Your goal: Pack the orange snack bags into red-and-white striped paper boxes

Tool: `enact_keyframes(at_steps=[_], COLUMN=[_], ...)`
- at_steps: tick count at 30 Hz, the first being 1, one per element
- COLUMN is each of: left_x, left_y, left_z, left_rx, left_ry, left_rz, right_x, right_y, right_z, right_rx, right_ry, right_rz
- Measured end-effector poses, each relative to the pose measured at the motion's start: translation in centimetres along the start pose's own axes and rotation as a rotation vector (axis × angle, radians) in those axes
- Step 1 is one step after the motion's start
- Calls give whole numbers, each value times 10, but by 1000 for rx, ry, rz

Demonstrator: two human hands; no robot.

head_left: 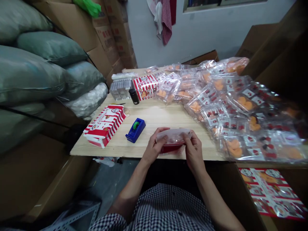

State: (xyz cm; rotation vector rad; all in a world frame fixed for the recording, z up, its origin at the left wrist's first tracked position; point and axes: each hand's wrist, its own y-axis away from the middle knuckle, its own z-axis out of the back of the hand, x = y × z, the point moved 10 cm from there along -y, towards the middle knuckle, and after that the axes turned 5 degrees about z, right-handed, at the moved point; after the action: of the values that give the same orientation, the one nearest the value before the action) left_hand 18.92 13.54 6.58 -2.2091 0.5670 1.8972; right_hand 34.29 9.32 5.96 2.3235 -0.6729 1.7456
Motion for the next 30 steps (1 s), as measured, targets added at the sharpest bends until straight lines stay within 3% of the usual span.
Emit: enact_keyframes(at_steps=[3, 8, 13, 21, 26, 30], left_x=[1, 1, 11, 52, 99, 129], left_y=[-4, -1, 10, 13, 42, 63], left_z=[2, -4, -3, 5, 4, 3], left_rx=[10, 132, 62, -22, -19, -53], left_ry=[56, 103, 95, 226, 334, 414], left_rz=[80, 156, 140, 303, 500, 558], right_x=[-2, -15, -17, -44, -80, -108], right_y=[-2, -4, 20, 48, 86, 110], right_z=[2, 3, 6, 5, 21, 46], right_rx=[19, 79, 17, -1, 29, -63], right_ry=[-12, -59, -90, -217, -212, -181], right_rz=[-61, -165, -209, -416, -593, -662])
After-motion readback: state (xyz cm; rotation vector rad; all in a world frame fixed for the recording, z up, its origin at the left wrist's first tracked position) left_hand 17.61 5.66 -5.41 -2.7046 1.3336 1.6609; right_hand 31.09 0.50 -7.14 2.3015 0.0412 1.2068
